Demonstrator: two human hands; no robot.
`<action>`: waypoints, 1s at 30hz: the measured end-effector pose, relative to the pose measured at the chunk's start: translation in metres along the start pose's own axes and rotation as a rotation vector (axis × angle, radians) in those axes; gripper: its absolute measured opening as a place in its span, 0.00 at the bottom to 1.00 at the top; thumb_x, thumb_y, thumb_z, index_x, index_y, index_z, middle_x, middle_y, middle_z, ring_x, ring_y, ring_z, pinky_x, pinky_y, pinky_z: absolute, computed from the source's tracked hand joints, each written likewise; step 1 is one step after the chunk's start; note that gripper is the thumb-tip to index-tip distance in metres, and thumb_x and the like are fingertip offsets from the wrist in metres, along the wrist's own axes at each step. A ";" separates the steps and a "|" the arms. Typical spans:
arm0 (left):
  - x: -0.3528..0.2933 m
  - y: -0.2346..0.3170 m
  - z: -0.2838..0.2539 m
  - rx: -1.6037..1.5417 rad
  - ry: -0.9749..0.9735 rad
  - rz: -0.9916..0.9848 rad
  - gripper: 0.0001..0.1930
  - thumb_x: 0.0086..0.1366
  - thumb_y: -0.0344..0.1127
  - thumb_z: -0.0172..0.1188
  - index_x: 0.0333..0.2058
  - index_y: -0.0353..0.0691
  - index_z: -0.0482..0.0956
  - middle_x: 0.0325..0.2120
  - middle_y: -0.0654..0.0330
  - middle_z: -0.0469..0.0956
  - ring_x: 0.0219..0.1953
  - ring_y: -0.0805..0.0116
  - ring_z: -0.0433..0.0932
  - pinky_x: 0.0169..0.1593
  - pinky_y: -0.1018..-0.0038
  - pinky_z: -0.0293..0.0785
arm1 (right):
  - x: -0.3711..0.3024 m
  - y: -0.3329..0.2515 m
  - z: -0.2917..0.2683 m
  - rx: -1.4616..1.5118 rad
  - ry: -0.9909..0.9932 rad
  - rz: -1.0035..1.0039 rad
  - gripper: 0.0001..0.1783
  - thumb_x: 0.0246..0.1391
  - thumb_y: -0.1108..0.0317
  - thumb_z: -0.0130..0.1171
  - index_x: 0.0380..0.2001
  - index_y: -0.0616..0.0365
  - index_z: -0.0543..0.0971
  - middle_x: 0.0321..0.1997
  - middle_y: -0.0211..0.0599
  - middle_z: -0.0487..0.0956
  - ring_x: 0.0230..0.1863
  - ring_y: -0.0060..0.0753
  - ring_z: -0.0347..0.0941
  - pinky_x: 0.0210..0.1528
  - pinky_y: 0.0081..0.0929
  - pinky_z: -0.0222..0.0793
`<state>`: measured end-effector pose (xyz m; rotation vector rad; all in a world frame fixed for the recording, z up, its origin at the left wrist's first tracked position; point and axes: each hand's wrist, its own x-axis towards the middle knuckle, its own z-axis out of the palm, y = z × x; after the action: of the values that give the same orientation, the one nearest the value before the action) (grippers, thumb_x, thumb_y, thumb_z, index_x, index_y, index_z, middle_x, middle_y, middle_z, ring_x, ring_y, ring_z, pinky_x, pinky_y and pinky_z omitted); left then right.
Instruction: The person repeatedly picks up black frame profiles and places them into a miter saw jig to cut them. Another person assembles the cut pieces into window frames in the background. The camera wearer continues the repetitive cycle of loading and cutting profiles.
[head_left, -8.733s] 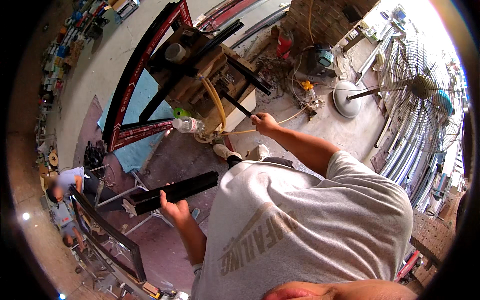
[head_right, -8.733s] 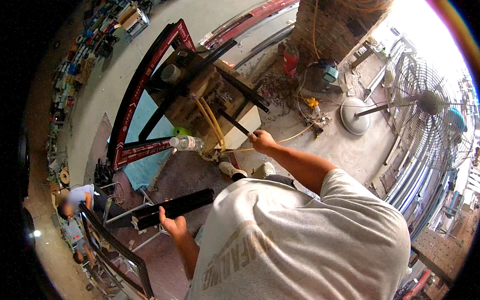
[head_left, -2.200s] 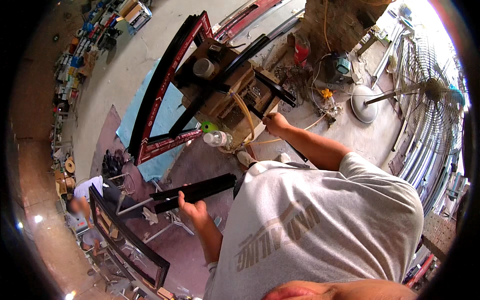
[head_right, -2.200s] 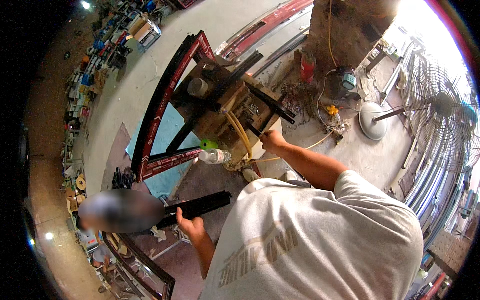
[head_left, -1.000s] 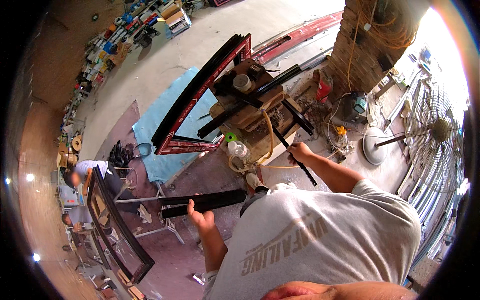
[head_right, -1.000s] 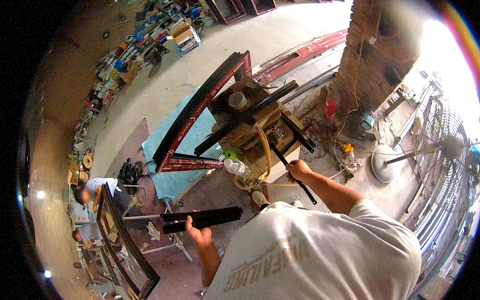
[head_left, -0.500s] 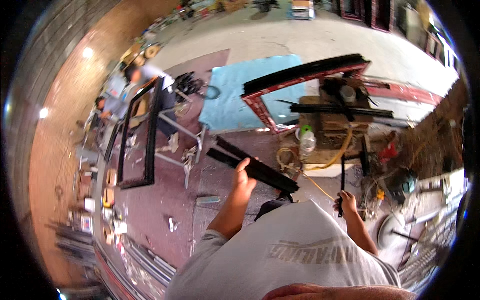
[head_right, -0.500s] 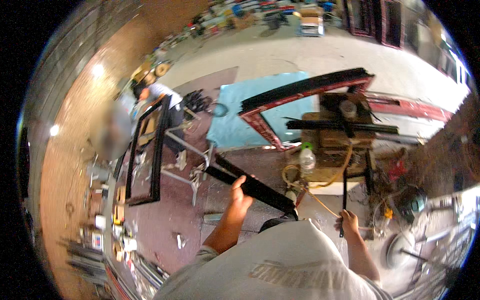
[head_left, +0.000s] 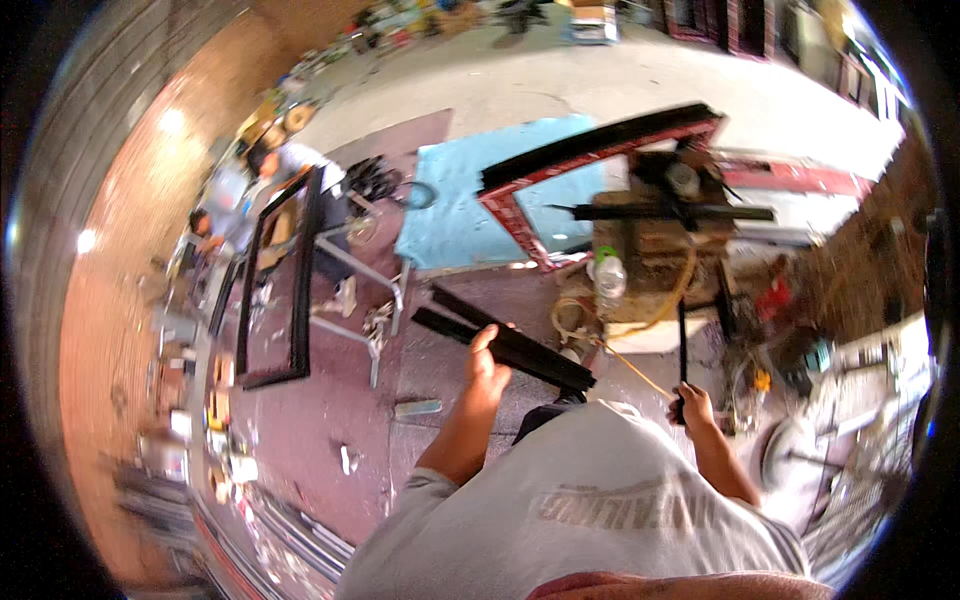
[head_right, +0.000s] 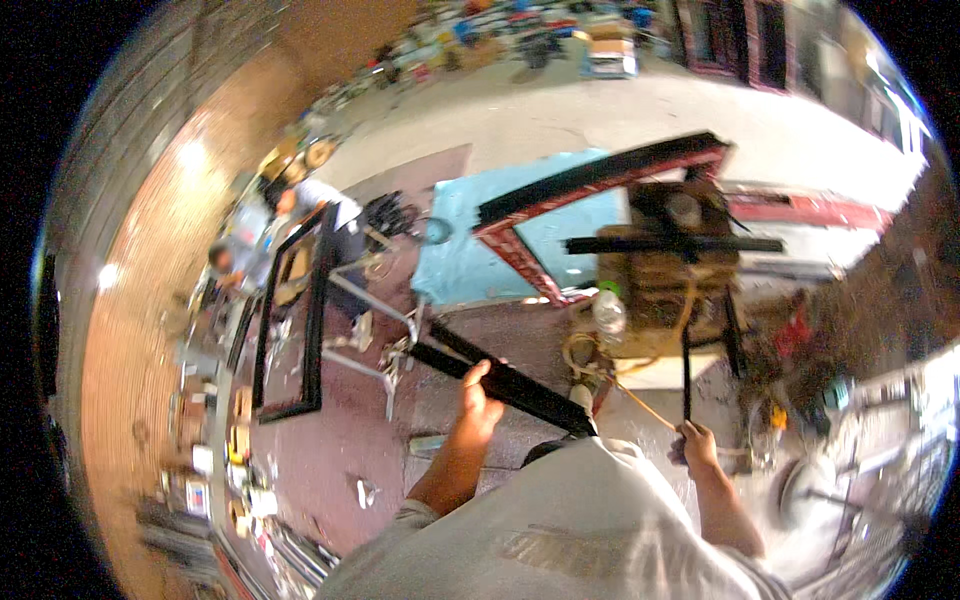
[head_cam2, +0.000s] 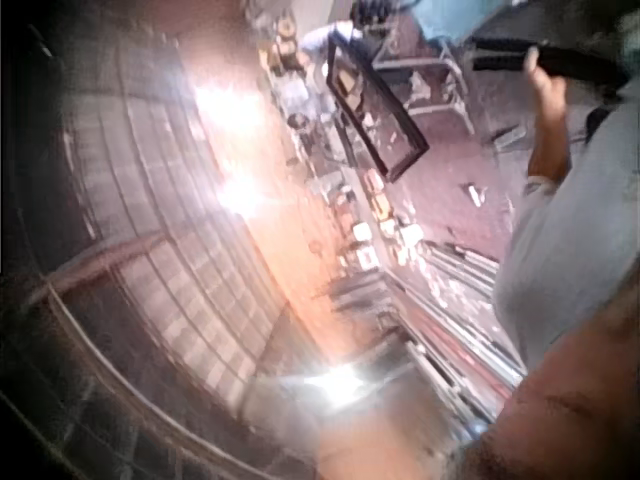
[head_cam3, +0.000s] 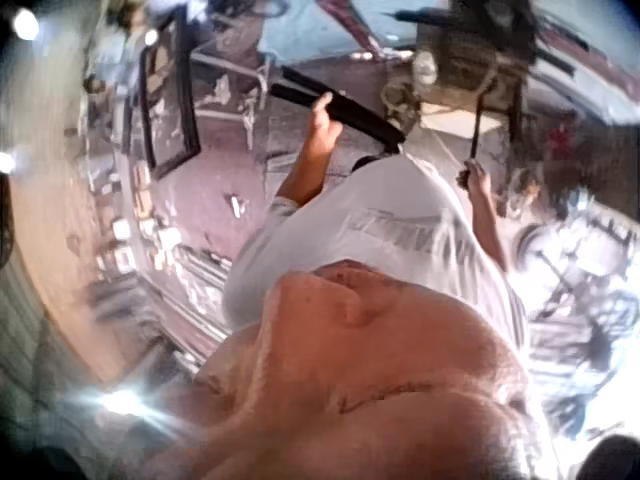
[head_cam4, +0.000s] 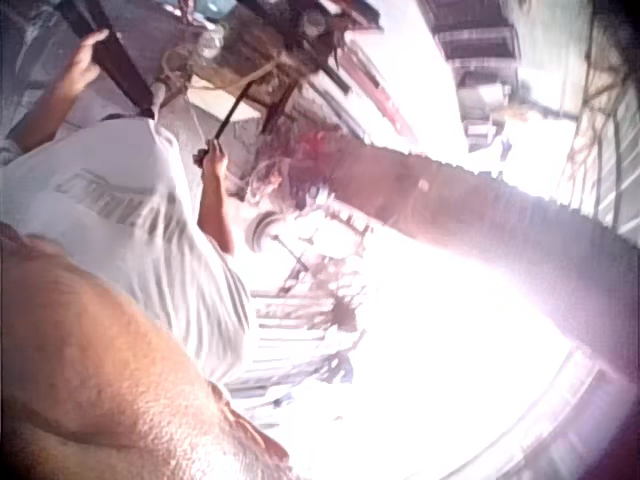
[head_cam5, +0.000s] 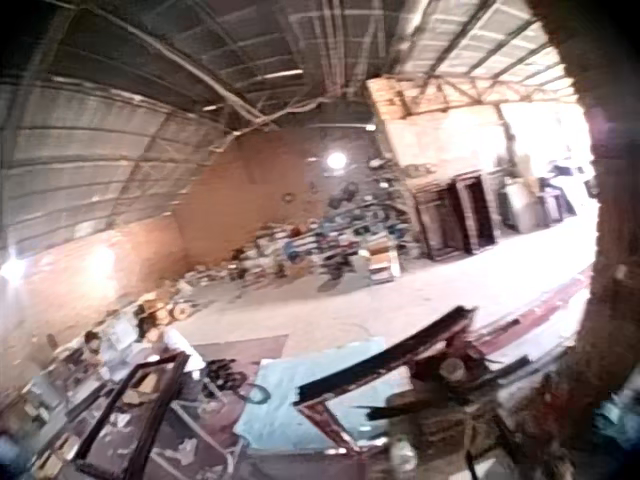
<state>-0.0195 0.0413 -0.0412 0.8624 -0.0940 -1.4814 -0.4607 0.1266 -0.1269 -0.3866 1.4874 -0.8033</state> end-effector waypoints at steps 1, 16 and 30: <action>-0.003 0.003 0.007 0.033 0.020 -0.021 0.11 0.61 0.38 0.61 0.36 0.35 0.81 0.33 0.54 0.82 0.39 0.54 0.79 0.50 0.59 0.75 | 0.002 0.004 -0.002 0.032 0.019 0.017 0.17 0.67 0.57 0.49 0.38 0.61 0.76 0.17 0.37 0.71 0.11 0.33 0.68 0.12 0.31 0.63; 0.006 0.004 0.010 0.280 -0.038 -0.025 0.17 0.59 0.40 0.64 0.43 0.35 0.79 0.39 0.55 0.80 0.45 0.56 0.78 0.55 0.57 0.73 | -0.015 0.014 0.003 0.056 0.037 -0.050 0.15 0.68 0.56 0.52 0.36 0.56 0.77 0.17 0.24 0.67 0.14 0.21 0.60 0.15 0.26 0.53; -0.025 -0.005 0.054 0.417 0.020 0.091 0.18 0.61 0.40 0.63 0.45 0.34 0.79 0.41 0.55 0.79 0.47 0.56 0.77 0.56 0.57 0.72 | -0.023 0.083 -0.016 -0.082 0.220 -0.150 0.20 0.66 0.54 0.52 0.32 0.62 0.78 0.26 0.35 0.76 0.31 0.28 0.70 0.36 0.33 0.68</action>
<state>-0.0568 0.0408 0.0050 1.1905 -0.4342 -1.3887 -0.4544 0.2035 -0.1675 -0.4886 1.7156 -0.9289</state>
